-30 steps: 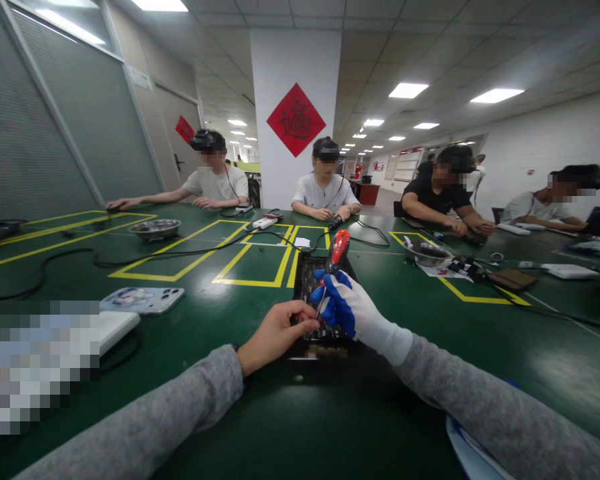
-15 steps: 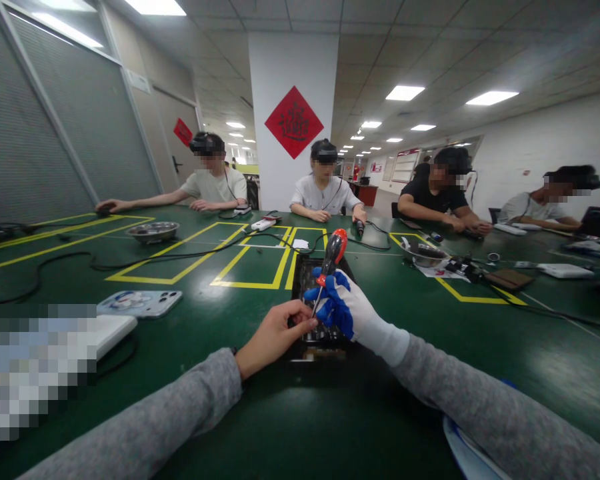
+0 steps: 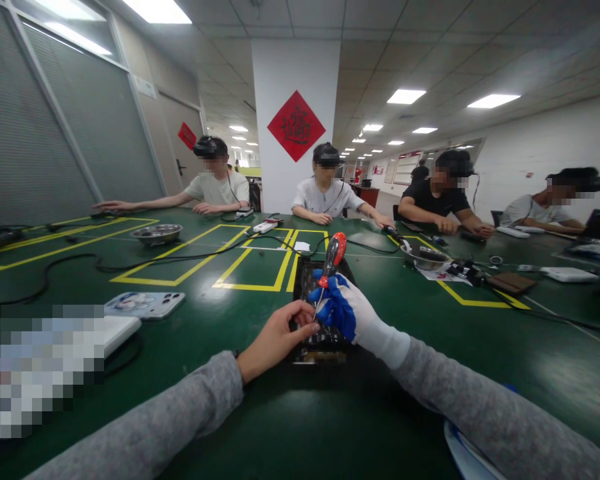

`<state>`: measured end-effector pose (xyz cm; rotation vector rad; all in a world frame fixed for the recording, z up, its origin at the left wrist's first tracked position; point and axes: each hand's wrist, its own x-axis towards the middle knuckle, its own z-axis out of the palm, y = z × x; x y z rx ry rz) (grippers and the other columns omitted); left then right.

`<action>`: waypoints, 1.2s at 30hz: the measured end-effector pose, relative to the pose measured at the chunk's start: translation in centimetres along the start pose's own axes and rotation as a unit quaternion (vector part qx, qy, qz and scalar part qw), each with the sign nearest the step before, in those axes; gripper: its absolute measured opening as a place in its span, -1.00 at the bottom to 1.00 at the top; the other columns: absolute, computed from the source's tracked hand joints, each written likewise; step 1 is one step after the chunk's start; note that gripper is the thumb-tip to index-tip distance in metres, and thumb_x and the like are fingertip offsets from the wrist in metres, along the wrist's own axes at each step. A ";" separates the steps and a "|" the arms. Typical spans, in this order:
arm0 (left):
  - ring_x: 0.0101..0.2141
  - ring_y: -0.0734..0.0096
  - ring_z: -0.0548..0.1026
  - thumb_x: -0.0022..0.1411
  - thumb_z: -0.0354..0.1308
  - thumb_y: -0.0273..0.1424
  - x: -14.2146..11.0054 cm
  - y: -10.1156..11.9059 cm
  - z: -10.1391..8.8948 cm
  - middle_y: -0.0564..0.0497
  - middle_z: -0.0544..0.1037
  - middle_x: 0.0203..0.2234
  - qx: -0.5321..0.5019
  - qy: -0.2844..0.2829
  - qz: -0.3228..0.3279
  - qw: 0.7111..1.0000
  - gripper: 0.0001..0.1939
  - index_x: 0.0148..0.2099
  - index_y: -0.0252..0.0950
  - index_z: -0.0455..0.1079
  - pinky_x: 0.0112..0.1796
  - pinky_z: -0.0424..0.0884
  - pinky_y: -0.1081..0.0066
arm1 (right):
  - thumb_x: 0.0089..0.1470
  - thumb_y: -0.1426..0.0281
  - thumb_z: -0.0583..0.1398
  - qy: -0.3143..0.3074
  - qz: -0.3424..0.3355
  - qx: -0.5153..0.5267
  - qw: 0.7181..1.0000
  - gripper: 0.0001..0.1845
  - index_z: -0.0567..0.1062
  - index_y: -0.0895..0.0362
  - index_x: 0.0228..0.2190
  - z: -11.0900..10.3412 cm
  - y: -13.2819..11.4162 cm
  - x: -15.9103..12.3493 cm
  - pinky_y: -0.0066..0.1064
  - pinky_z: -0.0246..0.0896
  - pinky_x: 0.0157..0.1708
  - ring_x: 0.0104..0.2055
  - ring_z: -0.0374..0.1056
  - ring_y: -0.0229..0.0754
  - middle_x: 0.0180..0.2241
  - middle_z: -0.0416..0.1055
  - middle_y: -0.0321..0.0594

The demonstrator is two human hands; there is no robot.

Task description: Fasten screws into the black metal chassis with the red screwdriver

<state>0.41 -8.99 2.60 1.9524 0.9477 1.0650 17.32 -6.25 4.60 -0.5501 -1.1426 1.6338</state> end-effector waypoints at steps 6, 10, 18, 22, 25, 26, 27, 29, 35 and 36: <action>-0.41 0.45 0.38 0.18 0.09 -0.26 -0.1 -0.2 -0.3 0.03 0.45 -0.46 -0.003 -0.023 -0.002 1.000 -0.75 -0.27 -0.38 0.40 -0.32 0.29 0.46 | 0.07 0.23 0.15 0.000 0.028 0.014 1.000 -0.60 0.35 0.15 -0.08 0.0 -0.2 0.1 -0.48 0.30 -0.62 -0.60 0.39 -0.28 -0.45 0.49 -0.21; -0.37 0.42 0.41 0.24 0.00 -0.25 -0.2 0.1 -0.5 0.01 0.49 -0.42 0.003 -0.042 -0.004 0.999 -0.71 -0.28 -0.37 0.42 -0.28 0.29 0.45 | 0.07 0.25 0.15 0.010 0.049 0.013 0.999 -0.61 0.38 0.20 -0.10 0.0 -0.3 0.3 -0.49 0.30 -0.64 -0.61 0.38 -0.28 -0.48 0.48 -0.22; -0.44 0.48 0.34 0.17 0.10 -0.26 0.1 -0.2 -0.1 0.06 0.41 -0.51 0.001 -0.002 -0.014 1.000 -0.75 -0.37 -0.38 0.38 -0.36 0.26 0.49 | 0.05 0.21 0.17 0.004 0.016 0.005 1.000 -0.60 0.39 0.18 -0.11 0.0 -0.2 0.1 -0.55 0.23 -0.70 -0.66 0.34 -0.34 -0.51 0.46 -0.25; -0.39 0.45 0.38 0.25 -0.01 -0.27 0.0 -0.2 -0.4 0.02 0.45 -0.45 0.018 -0.039 0.021 0.999 -0.70 -0.37 -0.37 0.40 -0.30 0.28 0.46 | 0.09 0.18 0.11 -0.016 0.081 0.042 0.996 -0.59 0.39 0.22 -0.13 -0.2 -0.2 0.6 -0.51 0.24 -0.69 -0.66 0.34 -0.32 -0.52 0.46 -0.24; -0.36 0.44 0.39 0.27 -0.04 -0.26 -0.1 0.1 -0.4 0.02 0.45 -0.42 0.017 -0.050 0.022 0.998 -0.69 -0.34 -0.37 0.40 -0.28 0.28 0.46 | 0.08 0.24 0.14 -0.028 0.064 0.038 0.997 -0.62 0.39 0.22 -0.12 -0.4 -0.1 0.6 -0.51 0.25 -0.67 -0.64 0.35 -0.31 -0.51 0.47 -0.23; -0.37 0.44 0.38 0.26 -0.03 -0.25 -0.1 0.1 -0.3 0.03 0.44 -0.42 0.015 -0.042 0.018 0.999 -0.70 -0.34 -0.37 0.39 -0.29 0.28 0.47 | 0.07 0.26 0.15 -0.028 0.051 0.032 0.998 -0.63 0.39 0.21 -0.11 -0.4 -0.1 0.6 -0.52 0.25 -0.67 -0.63 0.36 -0.31 -0.51 0.47 -0.23; -0.39 0.46 0.36 0.24 0.00 -0.25 -0.1 0.1 -0.3 0.04 0.42 -0.45 0.015 -0.032 0.012 0.999 -0.72 -0.34 -0.36 0.37 -0.31 0.27 0.47 | 0.07 0.27 0.15 -0.024 0.040 0.024 0.999 -0.63 0.38 0.21 -0.11 -0.3 -0.1 0.5 -0.52 0.25 -0.66 -0.63 0.36 -0.31 -0.50 0.47 -0.22; -0.43 0.48 0.33 0.19 0.07 -0.25 0.0 -0.1 -0.2 0.08 0.38 -0.49 0.016 -0.010 0.001 1.000 -0.75 -0.35 -0.36 0.35 -0.36 0.25 0.49 | 0.07 0.26 0.15 -0.012 0.031 0.008 0.999 -0.63 0.38 0.20 -0.11 -0.2 -0.1 0.2 -0.52 0.26 -0.66 -0.63 0.36 -0.30 -0.50 0.47 -0.22; -0.39 0.44 0.36 0.22 0.02 -0.25 0.3 -0.4 -0.7 0.03 0.41 -0.46 0.008 -0.036 0.031 0.999 -0.70 -0.41 -0.36 0.40 -0.31 0.26 0.46 | 0.07 0.22 0.15 -0.003 0.051 0.002 0.999 -0.61 0.37 0.17 -0.11 0.4 -0.4 0.1 -0.48 0.28 -0.64 -0.63 0.36 -0.30 -0.48 0.48 -0.22; -0.39 0.45 0.35 0.24 -0.01 -0.25 0.3 -0.3 -0.8 0.03 0.41 -0.45 0.007 -0.043 0.031 0.999 -0.68 -0.40 -0.36 0.41 -0.31 0.26 0.46 | 0.07 0.22 0.15 -0.001 0.060 -0.004 0.998 -0.61 0.38 0.18 -0.12 0.4 -0.4 0.2 -0.48 0.29 -0.64 -0.62 0.37 -0.30 -0.48 0.48 -0.22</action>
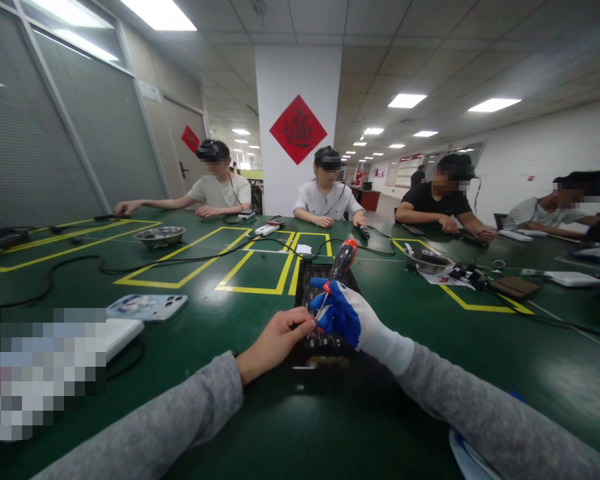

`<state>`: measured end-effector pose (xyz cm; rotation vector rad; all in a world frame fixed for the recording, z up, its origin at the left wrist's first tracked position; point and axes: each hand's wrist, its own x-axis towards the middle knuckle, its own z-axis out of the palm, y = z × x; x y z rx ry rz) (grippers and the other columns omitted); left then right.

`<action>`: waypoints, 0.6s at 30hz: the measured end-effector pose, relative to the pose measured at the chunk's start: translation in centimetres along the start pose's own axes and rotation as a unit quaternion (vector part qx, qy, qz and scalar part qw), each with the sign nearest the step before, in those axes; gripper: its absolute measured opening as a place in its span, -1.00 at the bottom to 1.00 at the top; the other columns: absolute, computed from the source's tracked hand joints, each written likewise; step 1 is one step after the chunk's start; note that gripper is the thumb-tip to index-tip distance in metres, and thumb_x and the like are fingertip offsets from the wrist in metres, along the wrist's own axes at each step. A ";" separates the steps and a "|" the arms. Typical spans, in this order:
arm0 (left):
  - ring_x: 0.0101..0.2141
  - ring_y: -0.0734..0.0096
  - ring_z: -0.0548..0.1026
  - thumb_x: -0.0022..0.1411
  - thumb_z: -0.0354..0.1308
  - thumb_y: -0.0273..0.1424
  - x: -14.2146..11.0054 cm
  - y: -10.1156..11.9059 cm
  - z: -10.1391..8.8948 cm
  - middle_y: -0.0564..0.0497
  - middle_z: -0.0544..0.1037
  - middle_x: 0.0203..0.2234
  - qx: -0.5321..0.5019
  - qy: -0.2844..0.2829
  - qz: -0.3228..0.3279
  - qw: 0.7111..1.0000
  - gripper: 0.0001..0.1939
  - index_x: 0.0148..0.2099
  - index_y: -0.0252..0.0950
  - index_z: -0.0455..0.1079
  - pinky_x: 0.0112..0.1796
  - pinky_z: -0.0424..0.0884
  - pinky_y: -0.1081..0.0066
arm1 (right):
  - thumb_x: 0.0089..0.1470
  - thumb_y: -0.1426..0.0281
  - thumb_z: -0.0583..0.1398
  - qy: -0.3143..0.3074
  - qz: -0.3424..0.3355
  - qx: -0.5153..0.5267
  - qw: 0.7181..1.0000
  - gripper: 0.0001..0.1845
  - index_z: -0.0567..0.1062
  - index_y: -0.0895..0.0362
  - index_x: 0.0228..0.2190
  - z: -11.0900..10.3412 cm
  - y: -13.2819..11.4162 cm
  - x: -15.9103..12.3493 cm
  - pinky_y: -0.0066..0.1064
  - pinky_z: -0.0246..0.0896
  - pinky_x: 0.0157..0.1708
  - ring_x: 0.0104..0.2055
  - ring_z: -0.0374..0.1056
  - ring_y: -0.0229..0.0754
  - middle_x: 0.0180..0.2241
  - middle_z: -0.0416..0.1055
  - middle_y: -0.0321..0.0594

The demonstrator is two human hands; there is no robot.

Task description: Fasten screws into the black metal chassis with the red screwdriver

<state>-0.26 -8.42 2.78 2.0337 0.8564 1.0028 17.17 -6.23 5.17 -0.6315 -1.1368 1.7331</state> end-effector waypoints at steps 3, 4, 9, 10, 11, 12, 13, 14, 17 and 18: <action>-0.42 0.47 0.33 0.26 -0.05 -0.24 -0.1 0.3 0.1 0.05 0.40 -0.48 -0.003 -0.001 -0.017 1.000 -0.66 -0.39 -0.36 0.40 -0.34 0.26 0.48 | 0.06 0.21 0.16 0.015 -0.005 -0.022 1.000 -0.62 0.40 0.18 -0.13 0.0 0.0 0.0 -0.50 0.28 -0.64 -0.61 0.37 -0.30 -0.47 0.47 -0.23; -0.43 0.48 0.33 0.25 -0.04 -0.24 -0.1 0.4 0.2 0.06 0.39 -0.49 -0.005 0.007 -0.026 1.000 -0.68 -0.38 -0.36 0.39 -0.35 0.25 0.48 | 0.05 0.20 0.16 0.018 -0.015 -0.025 0.999 -0.61 0.41 0.18 -0.14 0.1 0.0 -0.1 -0.51 0.26 -0.65 -0.62 0.36 -0.32 -0.48 0.46 -0.24; -0.50 0.49 0.30 0.12 0.14 -0.24 0.1 0.4 0.8 0.08 0.38 -0.57 -0.008 0.064 -0.074 0.995 -0.73 -0.42 -0.38 0.38 -0.42 0.24 0.50 | 0.02 0.16 0.18 0.038 -0.034 -0.047 0.998 -0.56 0.39 0.17 -0.12 0.7 -0.1 -0.5 -0.56 0.16 -0.73 -0.70 0.27 -0.36 -0.56 0.43 -0.29; -0.50 0.49 0.31 0.11 0.15 -0.25 0.2 0.3 0.8 0.07 0.39 -0.57 -0.008 0.065 -0.075 0.995 -0.74 -0.43 -0.38 0.38 -0.42 0.24 0.49 | 0.01 0.17 0.19 0.039 -0.032 -0.047 0.998 -0.56 0.39 0.17 -0.12 0.8 -0.1 -0.5 -0.56 0.17 -0.73 -0.69 0.28 -0.36 -0.56 0.43 -0.29; -0.49 0.48 0.32 0.11 0.14 -0.25 0.2 0.3 0.7 0.06 0.40 -0.56 -0.007 0.062 -0.069 0.996 -0.74 -0.44 -0.38 0.39 -0.40 0.25 0.49 | 0.01 0.18 0.19 0.034 -0.030 -0.040 0.998 -0.56 0.38 0.17 -0.11 0.7 0.0 -0.4 -0.55 0.18 -0.71 -0.68 0.29 -0.35 -0.56 0.44 -0.28; -0.47 0.47 0.34 0.13 0.13 -0.26 0.1 0.2 0.6 0.04 0.42 -0.54 -0.003 0.057 -0.058 0.997 -0.73 -0.44 -0.38 0.40 -0.38 0.26 0.48 | 0.02 0.18 0.18 0.025 -0.025 -0.027 0.999 -0.56 0.38 0.18 -0.11 0.6 0.0 -0.2 -0.54 0.20 -0.70 -0.67 0.31 -0.34 -0.54 0.44 -0.27; -0.45 0.46 0.35 0.15 0.10 -0.26 0.1 0.1 0.5 0.03 0.43 -0.52 0.001 0.049 -0.045 0.998 -0.73 -0.43 -0.38 0.41 -0.37 0.27 0.47 | 0.04 0.18 0.16 0.013 -0.017 -0.011 1.000 -0.57 0.38 0.19 -0.11 0.4 0.1 -0.1 -0.53 0.22 -0.68 -0.65 0.32 -0.33 -0.53 0.45 -0.26; -0.44 0.45 0.36 0.18 0.07 -0.26 0.1 0.1 0.4 0.03 0.44 -0.51 0.005 0.040 -0.032 0.999 -0.72 -0.42 -0.38 0.42 -0.35 0.27 0.47 | 0.06 0.17 0.14 0.002 -0.007 0.004 1.000 -0.57 0.37 0.20 -0.11 0.2 0.2 0.1 -0.51 0.25 -0.67 -0.64 0.34 -0.31 -0.52 0.46 -0.24; -0.43 0.46 0.36 0.24 -0.01 -0.25 -0.1 0.0 0.2 0.04 0.44 -0.50 0.010 0.019 -0.016 1.000 -0.69 -0.38 -0.36 0.42 -0.35 0.27 0.48 | 0.08 0.22 0.13 -0.012 0.005 0.015 1.000 -0.61 0.37 0.21 -0.12 -0.3 0.3 0.4 -0.48 0.28 -0.65 -0.63 0.36 -0.29 -0.51 0.47 -0.22; -0.43 0.47 0.35 0.24 -0.01 -0.24 -0.1 0.0 0.2 0.05 0.43 -0.50 0.011 0.018 -0.019 1.000 -0.69 -0.37 -0.35 0.42 -0.36 0.27 0.48 | 0.07 0.25 0.15 -0.012 -0.004 0.009 1.000 -0.63 0.37 0.21 -0.12 -0.3 0.3 0.4 -0.49 0.27 -0.65 -0.63 0.36 -0.29 -0.50 0.47 -0.22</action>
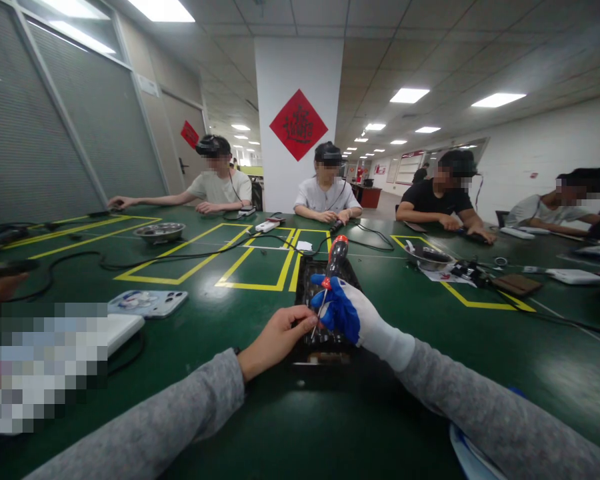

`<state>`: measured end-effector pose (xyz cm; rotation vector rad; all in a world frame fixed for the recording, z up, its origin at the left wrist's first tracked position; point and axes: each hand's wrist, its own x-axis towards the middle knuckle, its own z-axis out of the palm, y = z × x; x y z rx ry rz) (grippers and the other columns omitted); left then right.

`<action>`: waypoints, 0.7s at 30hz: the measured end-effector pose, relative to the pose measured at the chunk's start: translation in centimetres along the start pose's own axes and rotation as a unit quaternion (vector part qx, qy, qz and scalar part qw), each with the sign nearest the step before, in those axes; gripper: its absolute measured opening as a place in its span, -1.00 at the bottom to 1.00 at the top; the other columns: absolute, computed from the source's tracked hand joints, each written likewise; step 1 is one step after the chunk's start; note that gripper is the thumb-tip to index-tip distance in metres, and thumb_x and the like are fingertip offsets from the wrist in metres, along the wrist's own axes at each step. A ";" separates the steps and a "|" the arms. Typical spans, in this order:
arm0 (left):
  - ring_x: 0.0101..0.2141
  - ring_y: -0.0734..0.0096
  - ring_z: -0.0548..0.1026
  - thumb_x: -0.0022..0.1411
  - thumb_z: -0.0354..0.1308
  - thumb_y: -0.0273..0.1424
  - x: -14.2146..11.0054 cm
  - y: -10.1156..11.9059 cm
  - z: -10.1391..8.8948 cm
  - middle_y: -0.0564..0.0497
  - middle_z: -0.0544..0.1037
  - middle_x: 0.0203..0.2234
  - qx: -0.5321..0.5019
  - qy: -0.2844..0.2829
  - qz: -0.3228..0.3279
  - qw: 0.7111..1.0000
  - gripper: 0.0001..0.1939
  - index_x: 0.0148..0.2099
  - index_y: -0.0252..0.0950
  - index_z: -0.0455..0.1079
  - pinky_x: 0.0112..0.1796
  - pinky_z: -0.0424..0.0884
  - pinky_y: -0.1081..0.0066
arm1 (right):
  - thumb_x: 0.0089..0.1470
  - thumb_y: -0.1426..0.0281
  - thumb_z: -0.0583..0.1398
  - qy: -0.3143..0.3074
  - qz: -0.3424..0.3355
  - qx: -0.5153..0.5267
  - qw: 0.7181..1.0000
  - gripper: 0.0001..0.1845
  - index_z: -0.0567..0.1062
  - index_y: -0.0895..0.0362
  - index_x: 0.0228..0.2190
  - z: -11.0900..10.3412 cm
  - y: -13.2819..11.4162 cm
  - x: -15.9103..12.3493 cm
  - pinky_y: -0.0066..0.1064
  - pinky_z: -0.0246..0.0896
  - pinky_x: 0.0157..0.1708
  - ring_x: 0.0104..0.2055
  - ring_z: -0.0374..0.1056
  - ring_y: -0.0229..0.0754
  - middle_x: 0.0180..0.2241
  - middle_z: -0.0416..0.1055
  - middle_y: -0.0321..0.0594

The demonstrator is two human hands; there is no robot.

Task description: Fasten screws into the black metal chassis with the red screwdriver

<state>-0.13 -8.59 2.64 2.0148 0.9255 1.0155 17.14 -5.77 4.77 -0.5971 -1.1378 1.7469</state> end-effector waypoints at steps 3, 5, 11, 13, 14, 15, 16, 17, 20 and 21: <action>-0.45 0.49 0.33 0.17 0.09 -0.25 0.0 -0.1 0.1 0.08 0.41 -0.51 -0.004 0.000 -0.012 1.000 -0.75 -0.36 -0.36 0.39 -0.38 0.26 0.50 | 0.03 0.25 0.19 0.005 -0.029 -0.015 0.999 -0.63 0.39 0.19 -0.15 0.2 0.0 -0.3 -0.52 0.25 -0.66 -0.62 0.36 -0.32 -0.50 0.47 -0.24; -0.46 0.49 0.33 0.12 0.15 -0.27 0.0 -0.2 0.2 0.09 0.41 -0.52 -0.011 -0.001 -0.014 1.000 -0.78 -0.36 -0.36 0.39 -0.38 0.26 0.50 | 0.02 0.22 0.19 0.007 -0.036 -0.023 0.999 -0.62 0.39 0.18 -0.16 0.4 0.0 -0.5 -0.53 0.25 -0.66 -0.63 0.35 -0.32 -0.51 0.47 -0.25; -0.37 0.44 0.40 0.23 0.03 -0.30 -0.2 0.1 -0.2 0.02 0.46 -0.44 -0.010 -0.049 0.010 0.999 -0.74 -0.37 -0.38 0.42 -0.27 0.29 0.45 | 0.07 0.20 0.14 -0.009 0.014 -0.012 1.000 -0.60 0.38 0.20 -0.13 0.2 0.0 -0.4 -0.44 0.31 -0.61 -0.61 0.37 -0.28 -0.47 0.48 -0.20; -0.36 0.44 0.41 0.26 -0.02 -0.29 -0.2 0.2 -0.2 0.02 0.46 -0.44 -0.010 -0.055 0.011 0.998 -0.71 -0.36 -0.38 0.41 -0.26 0.29 0.45 | 0.08 0.23 0.13 -0.004 0.008 -0.009 1.000 -0.64 0.39 0.21 -0.14 0.1 -0.1 -0.4 -0.45 0.31 -0.61 -0.60 0.37 -0.28 -0.48 0.47 -0.21; -0.38 0.45 0.40 0.25 -0.01 -0.29 -0.2 0.3 -0.2 0.03 0.45 -0.45 -0.010 -0.048 0.007 0.999 -0.72 -0.36 -0.37 0.40 -0.28 0.28 0.46 | 0.08 0.24 0.13 -0.001 -0.002 -0.013 1.000 -0.65 0.39 0.21 -0.15 0.2 -0.1 -0.4 -0.47 0.30 -0.61 -0.60 0.37 -0.29 -0.48 0.47 -0.22; -0.40 0.47 0.39 0.23 0.02 -0.28 -0.2 0.3 -0.1 0.05 0.44 -0.47 -0.010 -0.038 0.001 0.999 -0.74 -0.35 -0.37 0.39 -0.31 0.28 0.47 | 0.08 0.25 0.13 0.002 -0.014 -0.019 1.000 -0.66 0.40 0.21 -0.15 0.2 -0.2 -0.5 -0.49 0.28 -0.62 -0.61 0.36 -0.30 -0.48 0.47 -0.22; -0.42 0.48 0.37 0.20 0.07 -0.27 -0.1 0.2 0.0 0.07 0.43 -0.49 -0.009 -0.026 -0.006 1.000 -0.76 -0.34 -0.37 0.38 -0.33 0.27 0.49 | 0.08 0.25 0.14 0.003 -0.023 -0.026 0.999 -0.66 0.40 0.21 -0.16 0.2 -0.2 -0.6 -0.51 0.27 -0.63 -0.61 0.36 -0.31 -0.48 0.47 -0.21; -0.44 0.49 0.36 0.17 0.11 -0.27 -0.1 0.2 0.0 0.08 0.42 -0.50 -0.007 -0.016 -0.011 1.000 -0.78 -0.34 -0.37 0.37 -0.35 0.27 0.50 | 0.08 0.24 0.14 0.004 -0.030 -0.030 0.999 -0.65 0.40 0.21 -0.16 0.2 -0.2 -0.6 -0.52 0.26 -0.65 -0.62 0.35 -0.32 -0.48 0.47 -0.21; -0.44 0.50 0.36 0.16 0.12 -0.29 -0.1 0.2 0.1 0.08 0.42 -0.51 0.003 -0.013 -0.012 1.000 -0.78 -0.38 -0.38 0.37 -0.35 0.26 0.50 | 0.07 0.19 0.13 0.002 -0.027 -0.032 0.999 -0.60 0.39 0.20 -0.13 0.3 -0.1 -0.6 -0.52 0.24 -0.66 -0.64 0.34 -0.33 -0.49 0.47 -0.23; -0.42 0.49 0.37 0.19 0.08 -0.30 -0.1 0.2 0.0 0.07 0.43 -0.50 0.007 -0.022 -0.006 1.000 -0.76 -0.39 -0.38 0.37 -0.33 0.26 0.49 | 0.07 0.18 0.13 0.000 -0.019 -0.030 0.999 -0.59 0.39 0.20 -0.12 0.3 -0.1 -0.6 -0.51 0.25 -0.66 -0.64 0.34 -0.32 -0.49 0.46 -0.23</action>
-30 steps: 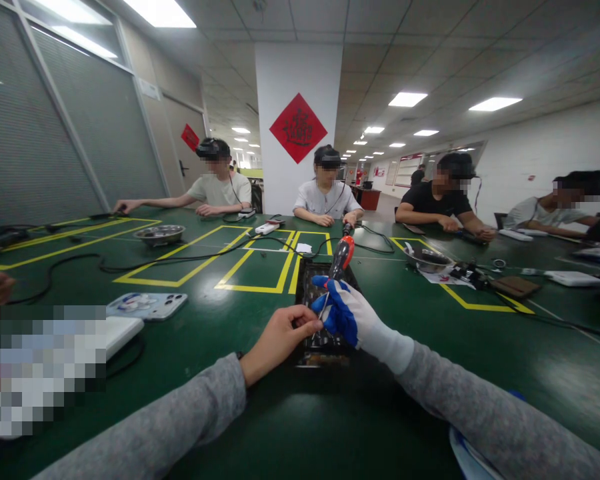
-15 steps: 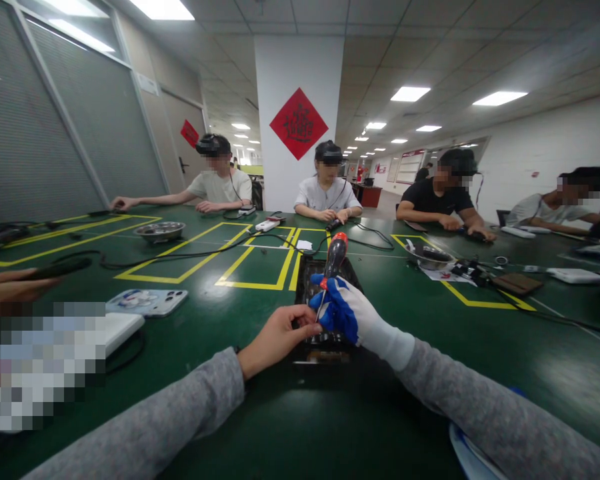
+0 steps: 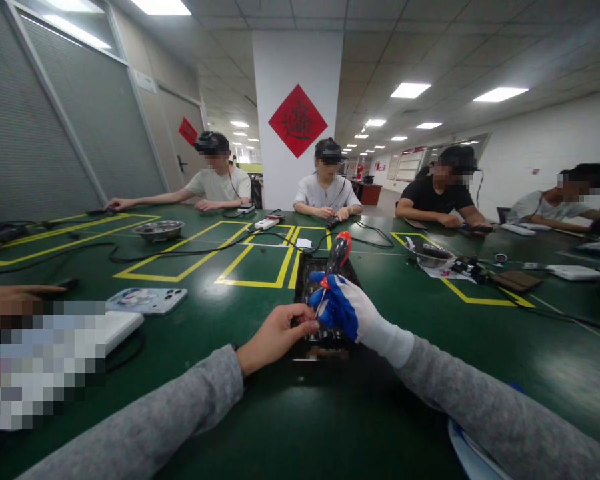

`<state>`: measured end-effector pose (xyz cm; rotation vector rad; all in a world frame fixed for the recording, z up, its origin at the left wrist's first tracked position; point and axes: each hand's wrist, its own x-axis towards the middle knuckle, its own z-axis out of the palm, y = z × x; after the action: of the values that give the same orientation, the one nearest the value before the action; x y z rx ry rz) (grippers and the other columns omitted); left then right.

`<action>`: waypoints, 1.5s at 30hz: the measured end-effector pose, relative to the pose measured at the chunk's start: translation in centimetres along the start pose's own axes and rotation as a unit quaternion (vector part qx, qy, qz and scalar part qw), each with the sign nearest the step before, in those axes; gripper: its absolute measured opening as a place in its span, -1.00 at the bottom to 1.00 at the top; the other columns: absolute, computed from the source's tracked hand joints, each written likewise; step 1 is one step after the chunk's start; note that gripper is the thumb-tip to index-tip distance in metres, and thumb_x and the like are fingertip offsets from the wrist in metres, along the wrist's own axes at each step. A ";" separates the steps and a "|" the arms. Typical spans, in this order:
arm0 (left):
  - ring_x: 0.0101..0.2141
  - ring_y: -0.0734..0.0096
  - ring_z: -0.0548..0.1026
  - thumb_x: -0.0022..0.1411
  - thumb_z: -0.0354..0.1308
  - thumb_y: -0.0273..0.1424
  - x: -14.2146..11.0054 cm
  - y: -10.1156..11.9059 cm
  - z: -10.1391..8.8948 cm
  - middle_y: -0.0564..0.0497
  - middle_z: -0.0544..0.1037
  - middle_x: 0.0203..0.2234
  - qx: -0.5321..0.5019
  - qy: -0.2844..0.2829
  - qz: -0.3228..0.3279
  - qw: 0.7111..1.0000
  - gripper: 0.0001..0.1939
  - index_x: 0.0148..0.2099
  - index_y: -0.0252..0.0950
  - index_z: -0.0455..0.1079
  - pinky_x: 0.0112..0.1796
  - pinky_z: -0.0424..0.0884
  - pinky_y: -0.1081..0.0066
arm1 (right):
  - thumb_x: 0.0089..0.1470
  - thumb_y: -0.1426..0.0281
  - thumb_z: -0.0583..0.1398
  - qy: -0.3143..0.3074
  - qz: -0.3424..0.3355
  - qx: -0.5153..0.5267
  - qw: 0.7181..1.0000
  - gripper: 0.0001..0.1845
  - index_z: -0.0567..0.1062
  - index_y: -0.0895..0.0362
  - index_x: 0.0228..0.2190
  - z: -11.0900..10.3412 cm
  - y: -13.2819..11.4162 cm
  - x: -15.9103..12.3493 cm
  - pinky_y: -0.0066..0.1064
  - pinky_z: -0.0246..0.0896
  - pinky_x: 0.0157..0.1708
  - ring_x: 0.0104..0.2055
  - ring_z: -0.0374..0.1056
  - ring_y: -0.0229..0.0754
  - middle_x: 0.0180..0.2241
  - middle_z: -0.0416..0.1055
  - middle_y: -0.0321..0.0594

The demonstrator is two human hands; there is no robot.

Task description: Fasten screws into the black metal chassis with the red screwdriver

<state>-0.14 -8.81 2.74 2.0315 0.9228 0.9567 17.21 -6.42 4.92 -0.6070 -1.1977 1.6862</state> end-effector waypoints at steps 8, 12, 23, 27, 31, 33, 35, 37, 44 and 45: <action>-0.44 0.50 0.33 0.21 0.06 -0.26 0.0 0.1 0.1 0.09 0.38 -0.51 -0.008 -0.006 0.002 1.000 -0.76 -0.35 -0.36 0.35 -0.37 0.25 0.50 | 0.05 0.22 0.16 0.005 -0.014 0.001 1.000 -0.63 0.41 0.21 -0.16 -0.1 0.0 0.1 -0.53 0.23 -0.67 -0.63 0.33 -0.34 -0.50 0.45 -0.24; -0.48 0.55 0.29 0.12 0.16 -0.31 0.0 0.2 0.4 0.13 0.32 -0.53 -0.043 0.017 -0.005 0.999 -0.80 -0.30 -0.36 0.31 -0.41 0.23 0.52 | 0.05 0.18 0.16 0.016 -0.027 -0.005 0.999 -0.60 0.39 0.18 -0.14 -0.1 0.2 0.1 -0.53 0.22 -0.69 -0.65 0.32 -0.34 -0.51 0.45 -0.26; -0.41 0.46 0.38 0.22 0.03 -0.26 0.0 0.0 0.2 0.05 0.43 -0.47 -0.038 -0.018 0.004 0.999 -0.77 -0.24 -0.35 0.33 -0.32 0.30 0.45 | 0.07 0.19 0.14 0.005 -0.039 -0.011 0.999 -0.61 0.35 0.12 -0.10 -0.3 0.2 0.2 -0.56 0.21 -0.69 -0.64 0.33 -0.35 -0.47 0.47 -0.27; -0.47 0.52 0.31 0.15 0.14 -0.28 0.1 0.0 0.4 0.11 0.36 -0.52 -0.034 0.015 0.000 0.999 -0.79 -0.30 -0.36 0.32 -0.39 0.26 0.51 | 0.05 0.19 0.16 0.020 -0.049 -0.013 0.999 -0.60 0.36 0.12 -0.10 0.0 0.1 0.1 -0.58 0.19 -0.70 -0.65 0.31 -0.36 -0.50 0.46 -0.28; -0.46 0.52 0.34 0.18 0.10 -0.32 -0.1 0.0 0.3 0.09 0.39 -0.51 -0.046 -0.003 0.001 0.999 -0.81 -0.31 -0.37 0.33 -0.38 0.26 0.50 | 0.08 0.17 0.12 0.013 0.002 -0.006 1.000 -0.58 0.36 0.15 -0.09 0.0 -0.1 0.1 -0.53 0.22 -0.68 -0.64 0.33 -0.33 -0.48 0.48 -0.24; -0.41 0.48 0.39 0.23 0.04 -0.32 -0.2 0.0 0.2 0.05 0.44 -0.46 -0.056 -0.023 0.006 0.998 -0.80 -0.27 -0.38 0.35 -0.32 0.29 0.47 | 0.08 0.17 0.12 0.016 0.020 -0.016 1.000 -0.57 0.37 0.18 -0.10 0.0 -0.1 0.0 -0.51 0.23 -0.67 -0.64 0.34 -0.32 -0.47 0.49 -0.20; -0.37 0.46 0.40 0.26 0.00 -0.31 -0.3 0.1 0.2 0.03 0.46 -0.42 -0.059 -0.030 0.009 0.998 -0.78 -0.25 -0.37 0.35 -0.28 0.29 0.45 | 0.06 0.17 0.14 0.026 0.015 -0.028 0.999 -0.58 0.38 0.18 -0.11 0.2 -0.2 -0.2 -0.52 0.23 -0.66 -0.62 0.35 -0.32 -0.45 0.49 -0.20; -0.38 0.47 0.38 0.25 0.01 -0.29 -0.2 0.1 0.3 0.04 0.43 -0.42 -0.054 -0.011 0.003 0.998 -0.78 -0.25 -0.36 0.34 -0.30 0.28 0.46 | 0.04 0.17 0.16 0.032 0.005 -0.033 0.999 -0.56 0.37 0.18 -0.10 0.3 -0.2 -0.2 -0.53 0.22 -0.66 -0.62 0.35 -0.33 -0.46 0.49 -0.20; -0.46 0.53 0.26 0.16 0.12 -0.29 -0.1 -0.1 0.5 0.11 0.30 -0.51 -0.057 0.024 -0.008 0.998 -0.79 -0.33 -0.36 0.27 -0.39 0.24 0.50 | 0.04 0.14 0.15 0.015 -0.011 -0.047 0.999 -0.51 0.32 0.15 -0.05 0.5 0.0 -0.2 -0.54 0.20 -0.67 -0.64 0.33 -0.34 -0.46 0.48 -0.23; -0.46 0.52 0.26 0.18 0.10 -0.28 -0.1 -0.1 0.5 0.10 0.31 -0.50 -0.057 0.019 -0.005 0.998 -0.79 -0.33 -0.36 0.27 -0.38 0.24 0.50 | 0.05 0.13 0.14 0.009 -0.007 -0.046 0.999 -0.51 0.31 0.15 -0.05 0.4 0.0 -0.2 -0.54 0.20 -0.67 -0.64 0.33 -0.34 -0.47 0.48 -0.23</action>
<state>0.14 -8.99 2.38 1.9182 0.8781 1.0210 16.97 -6.79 5.07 -0.6676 -1.2680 1.6177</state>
